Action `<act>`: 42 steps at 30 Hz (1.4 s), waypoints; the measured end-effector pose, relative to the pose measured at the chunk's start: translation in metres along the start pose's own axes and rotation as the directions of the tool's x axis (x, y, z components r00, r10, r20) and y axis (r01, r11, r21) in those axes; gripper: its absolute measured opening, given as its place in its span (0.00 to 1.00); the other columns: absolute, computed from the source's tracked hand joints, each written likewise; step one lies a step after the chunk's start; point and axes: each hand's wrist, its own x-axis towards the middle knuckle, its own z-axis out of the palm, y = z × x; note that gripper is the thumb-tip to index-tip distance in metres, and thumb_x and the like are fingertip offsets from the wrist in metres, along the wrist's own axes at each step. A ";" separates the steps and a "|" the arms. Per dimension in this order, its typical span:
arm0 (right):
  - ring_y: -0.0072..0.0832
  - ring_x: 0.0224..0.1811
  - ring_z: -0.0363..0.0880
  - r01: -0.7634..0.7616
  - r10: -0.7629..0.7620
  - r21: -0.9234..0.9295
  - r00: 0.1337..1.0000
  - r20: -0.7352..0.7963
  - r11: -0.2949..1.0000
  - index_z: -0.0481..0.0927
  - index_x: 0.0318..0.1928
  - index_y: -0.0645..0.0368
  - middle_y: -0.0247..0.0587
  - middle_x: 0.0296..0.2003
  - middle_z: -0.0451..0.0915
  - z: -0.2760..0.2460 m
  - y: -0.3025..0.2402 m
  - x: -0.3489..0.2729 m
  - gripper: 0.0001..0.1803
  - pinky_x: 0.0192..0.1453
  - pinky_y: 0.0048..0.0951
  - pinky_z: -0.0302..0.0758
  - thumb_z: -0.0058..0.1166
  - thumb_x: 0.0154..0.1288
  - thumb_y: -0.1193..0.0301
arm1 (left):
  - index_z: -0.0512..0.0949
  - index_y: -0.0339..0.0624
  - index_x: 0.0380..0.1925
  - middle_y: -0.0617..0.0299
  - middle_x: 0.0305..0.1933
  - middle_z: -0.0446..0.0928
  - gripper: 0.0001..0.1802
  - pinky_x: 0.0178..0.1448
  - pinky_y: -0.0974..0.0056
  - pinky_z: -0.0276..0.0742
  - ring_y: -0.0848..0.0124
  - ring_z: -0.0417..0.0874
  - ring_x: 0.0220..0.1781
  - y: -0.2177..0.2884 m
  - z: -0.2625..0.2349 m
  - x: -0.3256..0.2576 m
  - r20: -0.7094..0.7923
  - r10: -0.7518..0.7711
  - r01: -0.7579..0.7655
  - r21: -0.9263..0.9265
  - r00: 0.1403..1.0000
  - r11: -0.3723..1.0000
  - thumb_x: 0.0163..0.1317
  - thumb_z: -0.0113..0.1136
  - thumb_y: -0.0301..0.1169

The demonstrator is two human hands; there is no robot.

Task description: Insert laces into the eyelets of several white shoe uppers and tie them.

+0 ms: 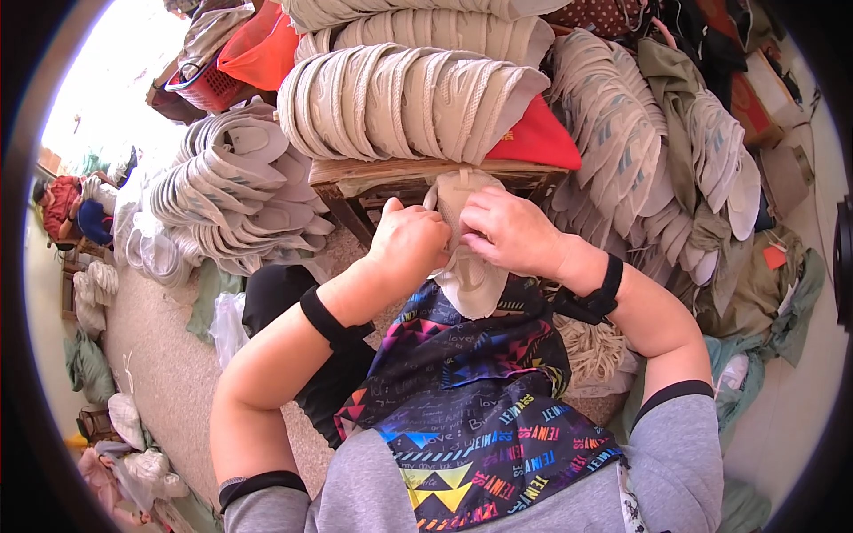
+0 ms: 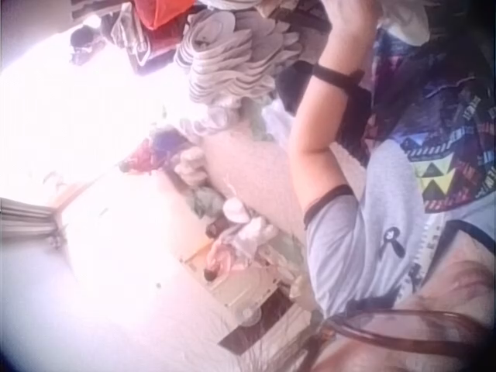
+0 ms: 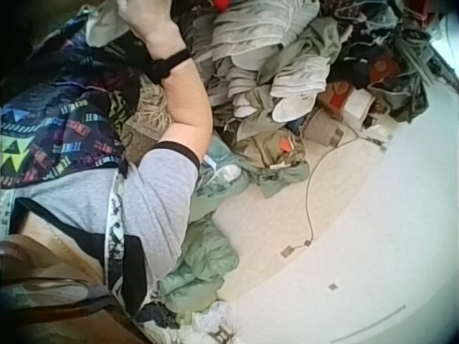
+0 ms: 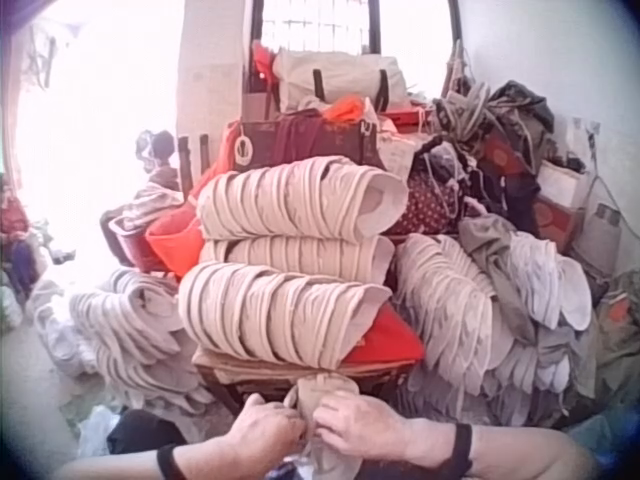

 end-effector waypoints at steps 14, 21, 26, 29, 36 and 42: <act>0.36 0.42 0.73 0.134 -0.154 -0.234 0.985 -0.072 0.963 0.75 0.30 0.57 0.36 0.33 0.72 -0.006 0.000 0.000 0.10 0.44 0.34 0.76 0.62 0.53 0.67 | 0.84 0.45 0.29 0.57 0.34 0.81 0.09 0.42 0.54 0.76 0.59 0.82 0.40 -0.014 0.024 -0.004 0.056 -0.296 0.286 -0.483 0.953 0.828 0.50 0.65 0.36; 0.41 0.43 0.75 0.030 -0.002 -0.151 0.983 0.183 0.988 0.77 0.35 0.58 0.41 0.37 0.72 -0.022 0.008 -0.011 0.15 0.46 0.37 0.77 0.64 0.51 0.65 | 0.80 0.38 0.40 0.60 0.29 0.75 0.08 0.37 0.68 0.71 0.72 0.74 0.30 0.011 0.016 0.023 0.115 -0.600 0.279 -0.942 0.792 0.187 0.66 0.58 0.30; 0.42 0.48 0.74 -0.100 0.046 0.098 0.895 0.443 0.990 0.76 0.39 0.58 0.41 0.44 0.70 -0.037 0.019 -0.010 0.19 0.51 0.40 0.74 0.68 0.49 0.67 | 0.81 0.44 0.36 0.60 0.35 0.71 0.08 0.43 0.60 0.68 0.65 0.74 0.38 0.026 0.016 0.008 -0.229 -0.295 0.161 -0.469 0.928 0.868 0.59 0.63 0.33; 0.43 0.48 0.74 -0.100 0.031 0.141 0.906 0.422 0.985 0.75 0.37 0.59 0.41 0.42 0.70 -0.032 0.021 -0.010 0.20 0.51 0.40 0.73 0.70 0.46 0.68 | 0.82 0.46 0.34 0.62 0.39 0.69 0.08 0.50 0.56 0.61 0.64 0.70 0.48 0.031 0.012 0.007 -0.113 -0.235 0.173 -0.399 0.965 0.901 0.55 0.65 0.34; 0.42 0.50 0.73 -0.138 0.102 0.103 0.949 0.297 0.985 0.74 0.31 0.57 0.40 0.39 0.72 -0.019 0.016 -0.019 0.20 0.50 0.42 0.69 0.73 0.40 0.67 | 0.85 0.61 0.42 0.60 0.44 0.65 0.11 0.51 0.53 0.60 0.60 0.66 0.52 0.031 0.009 0.009 0.010 -0.126 0.125 -0.246 0.992 0.961 0.58 0.61 0.36; 0.42 0.47 0.72 -0.182 0.153 0.141 0.968 0.197 0.973 0.74 0.29 0.56 0.39 0.37 0.72 -0.013 0.009 -0.026 0.16 0.49 0.42 0.68 0.69 0.41 0.68 | 0.85 0.66 0.43 0.55 0.45 0.64 0.13 0.54 0.51 0.60 0.54 0.65 0.53 0.032 0.000 0.014 0.081 -0.093 0.106 -0.185 0.992 0.977 0.60 0.59 0.35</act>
